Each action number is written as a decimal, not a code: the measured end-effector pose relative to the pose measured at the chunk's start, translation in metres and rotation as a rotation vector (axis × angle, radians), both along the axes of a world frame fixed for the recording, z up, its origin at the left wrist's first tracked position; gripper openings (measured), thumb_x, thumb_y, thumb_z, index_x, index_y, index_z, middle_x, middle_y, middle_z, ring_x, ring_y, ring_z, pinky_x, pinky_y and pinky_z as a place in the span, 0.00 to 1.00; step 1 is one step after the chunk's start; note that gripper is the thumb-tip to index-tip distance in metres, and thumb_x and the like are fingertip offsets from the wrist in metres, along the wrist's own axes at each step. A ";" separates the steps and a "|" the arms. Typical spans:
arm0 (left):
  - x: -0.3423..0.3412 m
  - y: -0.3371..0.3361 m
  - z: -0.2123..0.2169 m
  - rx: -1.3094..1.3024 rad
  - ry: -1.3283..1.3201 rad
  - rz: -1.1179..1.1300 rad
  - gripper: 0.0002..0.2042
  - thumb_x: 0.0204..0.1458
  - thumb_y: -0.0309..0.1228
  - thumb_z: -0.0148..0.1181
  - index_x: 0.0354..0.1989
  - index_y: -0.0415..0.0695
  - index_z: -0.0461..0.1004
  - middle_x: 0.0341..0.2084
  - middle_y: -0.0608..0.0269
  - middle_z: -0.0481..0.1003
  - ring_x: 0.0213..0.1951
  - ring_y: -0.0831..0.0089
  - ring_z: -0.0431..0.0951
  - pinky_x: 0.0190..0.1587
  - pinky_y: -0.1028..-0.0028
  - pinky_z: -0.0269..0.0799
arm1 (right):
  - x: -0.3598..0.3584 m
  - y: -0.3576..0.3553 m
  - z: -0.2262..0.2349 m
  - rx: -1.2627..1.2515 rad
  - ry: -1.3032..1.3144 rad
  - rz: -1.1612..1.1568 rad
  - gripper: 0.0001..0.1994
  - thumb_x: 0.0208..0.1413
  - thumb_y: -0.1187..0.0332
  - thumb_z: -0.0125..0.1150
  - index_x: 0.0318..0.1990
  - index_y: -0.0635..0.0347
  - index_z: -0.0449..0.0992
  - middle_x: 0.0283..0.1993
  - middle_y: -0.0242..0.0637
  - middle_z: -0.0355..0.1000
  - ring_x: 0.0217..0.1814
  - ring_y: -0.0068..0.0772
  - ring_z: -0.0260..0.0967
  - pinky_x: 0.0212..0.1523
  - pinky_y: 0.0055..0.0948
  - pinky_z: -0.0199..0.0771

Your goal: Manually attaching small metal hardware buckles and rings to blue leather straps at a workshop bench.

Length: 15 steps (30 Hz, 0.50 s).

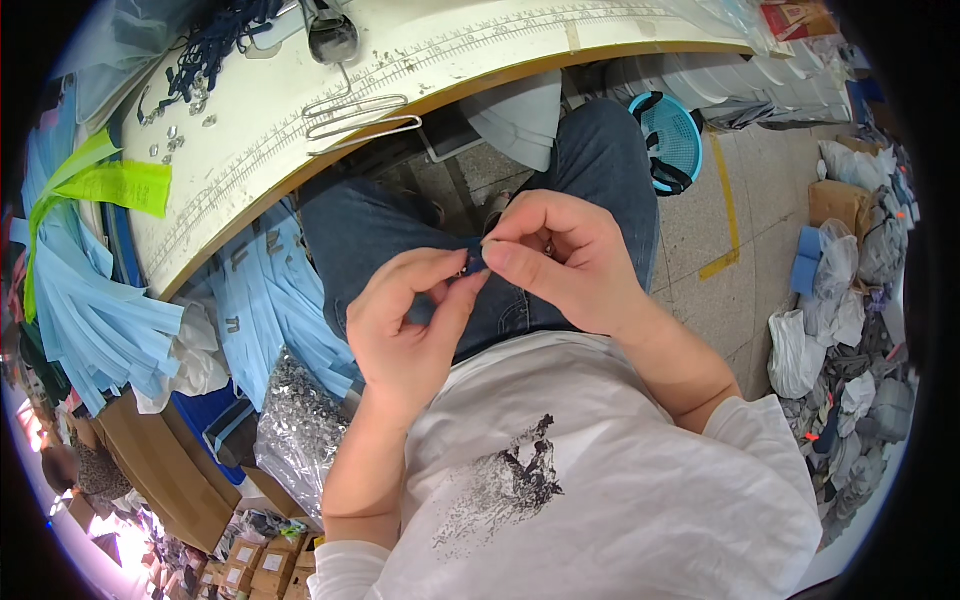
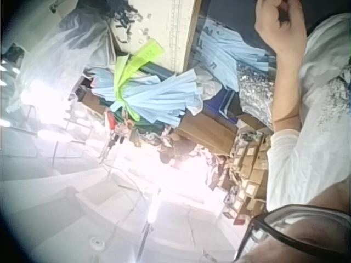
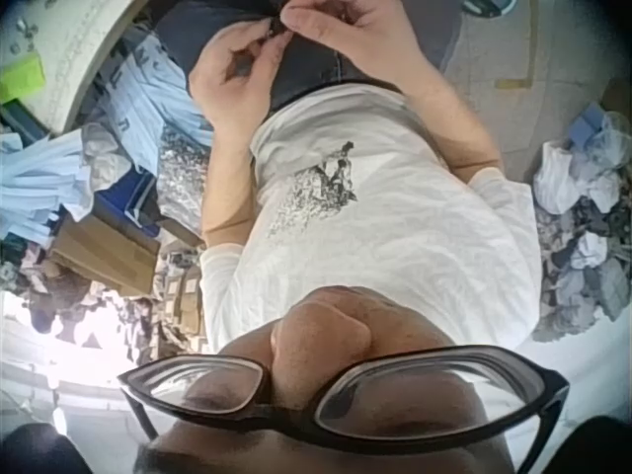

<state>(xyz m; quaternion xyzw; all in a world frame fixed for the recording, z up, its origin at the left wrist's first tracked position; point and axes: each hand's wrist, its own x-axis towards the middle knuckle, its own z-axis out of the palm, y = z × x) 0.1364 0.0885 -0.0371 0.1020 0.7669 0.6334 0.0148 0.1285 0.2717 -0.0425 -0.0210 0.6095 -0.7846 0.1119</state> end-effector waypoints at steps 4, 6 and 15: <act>0.002 0.000 0.005 0.273 -0.129 0.007 0.12 0.43 0.09 0.64 0.37 0.33 0.76 0.33 0.54 0.77 0.32 0.73 0.77 0.36 0.79 0.73 | -0.001 0.002 0.009 -0.136 -0.179 -0.073 0.05 0.59 0.72 0.60 0.38 0.63 0.75 0.29 0.24 0.70 0.23 0.08 0.60 0.20 0.12 0.56; 0.002 0.000 0.004 0.373 -0.162 -0.023 0.12 0.43 0.08 0.63 0.37 0.32 0.76 0.34 0.53 0.77 0.35 0.71 0.78 0.37 0.78 0.74 | -0.003 0.006 0.005 -0.264 -0.316 -0.056 0.06 0.60 0.69 0.59 0.40 0.62 0.74 0.28 0.23 0.69 0.21 0.07 0.56 0.18 0.12 0.52; -0.002 0.000 -0.005 0.705 -0.146 -0.095 0.14 0.44 0.07 0.62 0.39 0.33 0.75 0.35 0.50 0.75 0.37 0.64 0.79 0.40 0.71 0.78 | -0.014 0.001 0.020 -0.366 -0.460 -0.008 0.05 0.61 0.70 0.57 0.40 0.62 0.73 0.29 0.25 0.67 0.20 0.08 0.54 0.17 0.12 0.49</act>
